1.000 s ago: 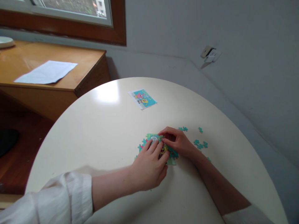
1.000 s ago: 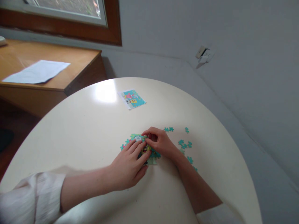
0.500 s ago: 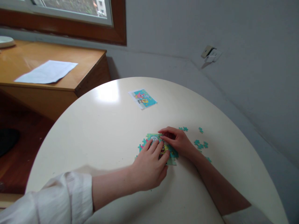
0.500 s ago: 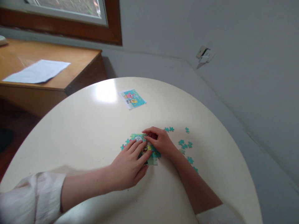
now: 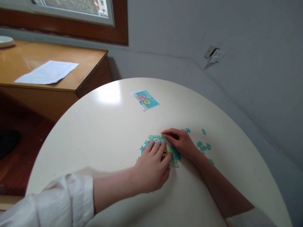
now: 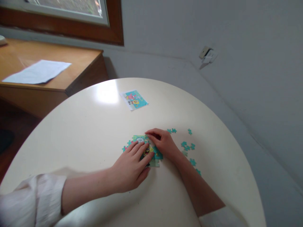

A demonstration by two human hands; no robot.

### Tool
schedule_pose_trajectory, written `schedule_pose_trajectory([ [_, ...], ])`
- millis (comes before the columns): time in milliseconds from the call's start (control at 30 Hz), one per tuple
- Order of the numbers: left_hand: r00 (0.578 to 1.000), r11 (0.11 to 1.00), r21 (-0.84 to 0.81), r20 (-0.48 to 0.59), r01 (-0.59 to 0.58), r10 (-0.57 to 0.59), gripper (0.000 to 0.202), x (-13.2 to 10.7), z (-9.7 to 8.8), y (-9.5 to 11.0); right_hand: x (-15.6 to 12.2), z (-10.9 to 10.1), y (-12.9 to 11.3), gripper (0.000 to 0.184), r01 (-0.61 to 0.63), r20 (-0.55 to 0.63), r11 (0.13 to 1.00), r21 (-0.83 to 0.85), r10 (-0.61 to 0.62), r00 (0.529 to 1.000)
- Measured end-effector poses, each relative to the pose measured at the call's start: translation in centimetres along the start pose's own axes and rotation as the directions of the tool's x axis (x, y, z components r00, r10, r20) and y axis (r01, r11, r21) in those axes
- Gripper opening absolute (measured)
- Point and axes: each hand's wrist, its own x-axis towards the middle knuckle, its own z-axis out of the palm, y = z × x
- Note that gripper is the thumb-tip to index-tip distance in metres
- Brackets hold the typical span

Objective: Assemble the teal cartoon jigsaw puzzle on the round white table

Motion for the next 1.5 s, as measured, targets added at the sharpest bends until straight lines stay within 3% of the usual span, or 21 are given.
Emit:
schedule_pose_trajectory([
  [1500, 1.000, 1.000, 0.000, 0.011, 0.008, -0.008, 0.040, 0.00, 0.16, -0.02, -0.02, 0.05, 0.07, 0.021, 0.041, 0.022, 0.999, -0.029, -0.040, 0.999],
])
